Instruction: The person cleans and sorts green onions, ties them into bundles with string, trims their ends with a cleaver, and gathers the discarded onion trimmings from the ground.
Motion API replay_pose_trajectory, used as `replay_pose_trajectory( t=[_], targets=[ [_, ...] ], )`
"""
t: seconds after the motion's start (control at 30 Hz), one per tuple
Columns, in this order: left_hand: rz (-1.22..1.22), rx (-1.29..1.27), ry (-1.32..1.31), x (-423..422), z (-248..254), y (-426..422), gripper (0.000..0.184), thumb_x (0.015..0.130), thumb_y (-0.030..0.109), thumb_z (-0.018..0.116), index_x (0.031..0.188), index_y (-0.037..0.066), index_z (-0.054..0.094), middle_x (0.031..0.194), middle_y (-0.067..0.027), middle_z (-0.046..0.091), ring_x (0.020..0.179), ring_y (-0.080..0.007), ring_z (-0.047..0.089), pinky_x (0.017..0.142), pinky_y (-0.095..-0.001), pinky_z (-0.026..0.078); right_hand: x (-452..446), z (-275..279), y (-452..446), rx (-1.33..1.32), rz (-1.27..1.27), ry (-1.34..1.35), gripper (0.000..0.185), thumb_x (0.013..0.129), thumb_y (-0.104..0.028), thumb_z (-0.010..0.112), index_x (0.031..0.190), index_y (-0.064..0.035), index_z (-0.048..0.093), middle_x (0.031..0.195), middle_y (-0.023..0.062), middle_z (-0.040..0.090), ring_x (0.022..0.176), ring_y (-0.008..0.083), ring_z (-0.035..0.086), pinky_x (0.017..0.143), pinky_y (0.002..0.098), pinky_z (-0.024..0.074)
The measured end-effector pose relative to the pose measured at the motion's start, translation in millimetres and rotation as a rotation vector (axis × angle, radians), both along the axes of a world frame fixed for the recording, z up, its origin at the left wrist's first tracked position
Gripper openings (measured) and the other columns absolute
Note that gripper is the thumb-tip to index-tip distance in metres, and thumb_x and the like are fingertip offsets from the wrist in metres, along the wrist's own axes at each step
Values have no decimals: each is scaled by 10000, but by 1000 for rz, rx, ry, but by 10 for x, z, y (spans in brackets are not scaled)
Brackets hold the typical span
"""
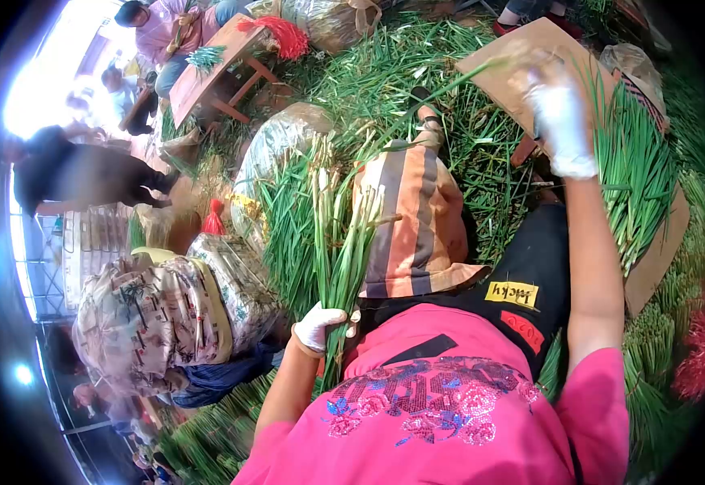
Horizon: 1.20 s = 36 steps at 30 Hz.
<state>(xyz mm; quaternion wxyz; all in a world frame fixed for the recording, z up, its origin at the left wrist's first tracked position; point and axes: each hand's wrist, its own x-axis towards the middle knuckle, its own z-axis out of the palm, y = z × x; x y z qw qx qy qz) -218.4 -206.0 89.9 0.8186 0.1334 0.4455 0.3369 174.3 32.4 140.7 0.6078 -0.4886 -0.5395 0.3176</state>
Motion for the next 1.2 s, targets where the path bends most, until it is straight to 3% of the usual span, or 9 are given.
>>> replay_pose_trajectory(
  t=[0.03,0.2,0.3,0.4,0.5,0.7,0.9,0.97,1.2],
  targets=[
    [31,2,9,44,18,24,664,691,128,732,1285,10,458,848,-99,619,635,-188,600,585,-286,507,-150,-268,-51,80,179,-451,392,789,-171,711,1145,-53,593,1108,73,636,1033,195,586,886,308,457],
    [-124,-4,32,66,-112,190,493,714,105,733,1158,10,539,886,-116,625,693,-225,617,598,-335,519,-1135,-654,-849,-486,673,-584,468,817,-504,618,842,-36,621,818,158,642,765,346,625,698,386,491],
    [-105,61,117,153,-130,239,407,718,121,726,1080,0,584,881,-122,640,673,-217,620,608,-329,516,-1282,-895,-856,-643,649,-140,264,858,-251,667,904,6,633,732,43,611,680,92,572,599,261,461],
    [-90,98,190,146,-127,285,413,719,147,714,1083,2,581,875,-107,640,681,-199,617,615,-310,507,-971,-738,-616,-288,301,22,188,888,-203,614,895,-18,643,748,17,619,634,99,542,589,268,449],
    [-41,62,172,-15,-303,215,440,714,166,708,1100,6,569,882,-89,634,697,-182,608,626,-297,499,-193,-168,-207,-20,287,964,234,940,-222,560,926,0,633,731,42,618,551,-20,458,438,127,314],
    [-11,75,156,115,-160,259,439,703,158,716,1093,11,576,903,-96,623,728,-196,608,646,-312,503,-553,-35,-311,-138,270,-855,460,830,-350,615,1210,-97,560,730,164,643,616,278,635,558,380,494],
    [-114,111,234,382,9,292,432,714,154,734,1091,5,584,910,-112,638,723,-192,615,659,-312,513,-1498,-433,-835,-165,683,-648,489,799,-394,666,1125,-37,595,736,187,623,659,329,608,618,369,476],
    [-89,81,199,365,-5,277,426,725,151,728,1099,7,583,915,-113,639,721,-191,616,650,-304,511,-1595,-493,-891,-327,730,-107,283,832,-252,669,900,20,635,693,70,621,622,140,574,578,285,447],
    [135,47,203,171,-250,244,398,764,148,665,1127,11,576,931,-126,657,711,-197,616,612,-303,518,-1110,-139,-940,-669,846,443,138,862,-130,624,879,6,643,838,80,685,717,75,621,643,210,486]
  ],
)
